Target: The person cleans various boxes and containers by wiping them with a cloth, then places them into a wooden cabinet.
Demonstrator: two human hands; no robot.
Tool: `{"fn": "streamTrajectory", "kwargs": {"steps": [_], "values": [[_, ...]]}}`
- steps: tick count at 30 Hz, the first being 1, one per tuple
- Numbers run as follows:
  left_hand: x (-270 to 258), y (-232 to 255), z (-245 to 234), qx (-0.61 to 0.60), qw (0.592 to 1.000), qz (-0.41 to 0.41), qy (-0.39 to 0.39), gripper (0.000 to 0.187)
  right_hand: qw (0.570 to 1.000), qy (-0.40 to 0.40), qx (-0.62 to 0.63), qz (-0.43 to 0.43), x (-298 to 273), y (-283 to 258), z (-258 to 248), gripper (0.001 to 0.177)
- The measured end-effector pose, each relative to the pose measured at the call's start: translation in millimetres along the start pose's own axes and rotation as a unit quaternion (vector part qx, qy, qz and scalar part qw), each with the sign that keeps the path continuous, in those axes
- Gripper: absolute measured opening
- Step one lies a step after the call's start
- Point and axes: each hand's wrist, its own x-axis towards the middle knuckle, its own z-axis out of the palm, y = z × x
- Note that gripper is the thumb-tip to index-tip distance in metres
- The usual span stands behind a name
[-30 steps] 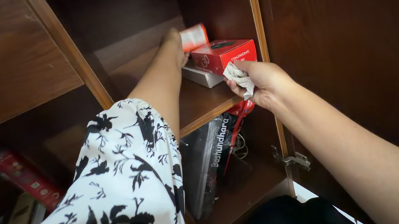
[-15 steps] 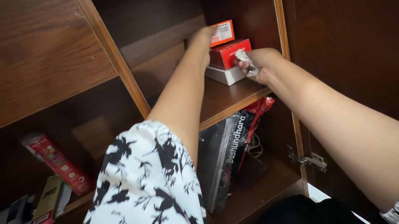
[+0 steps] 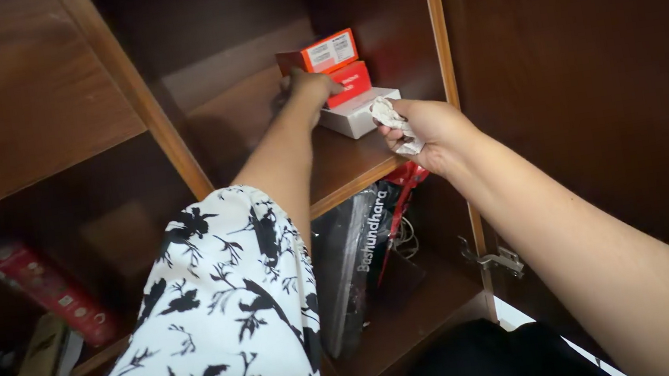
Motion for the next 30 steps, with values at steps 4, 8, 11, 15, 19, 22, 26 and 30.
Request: {"fn": "streamTrajectory", "kwargs": {"steps": [4,8,11,15,19,22,26,30], "values": [[5.5,-9.4,1.6,-0.023,1.0,0.02,-0.001,0.078,1.0,0.011,0.005,-0.002,-15.4,-2.8,1.4,0.022],[-1.3,-10.4,5.4,-0.03,0.998,0.048,0.036,0.095,1.0,0.001,0.005,-0.003,-20.5,0.9,3.8,0.021],[-13.9,-8.0,3.6,-0.082,0.995,0.054,0.01,0.1,1.0,0.014,-0.006,-0.007,-20.6,1.9,4.1,0.021],[-22.3,5.3,12.0,-0.075,0.996,0.001,0.056,0.094,0.999,-0.004,-0.03,-0.009,-21.5,1.2,3.5,0.02],[-22.4,16.2,13.1,-0.097,0.991,-0.048,0.074,0.082,0.999,0.001,-0.04,-0.012,-25.8,2.1,5.1,0.02],[-26.0,18.9,8.2,-0.102,0.991,-0.059,0.068,0.078,0.998,-0.006,-0.053,-0.018,-29.9,3.8,6.6,0.02],[-33.3,32.8,13.5,0.001,0.99,-0.114,0.088,0.109,0.999,-0.004,-0.051,-0.015,-31.7,2.7,5.9,0.021],[-29.5,26.8,18.5,0.008,0.987,-0.106,0.116,0.104,0.999,0.003,-0.047,-0.016,-30.8,3.7,5.7,0.021]]}}
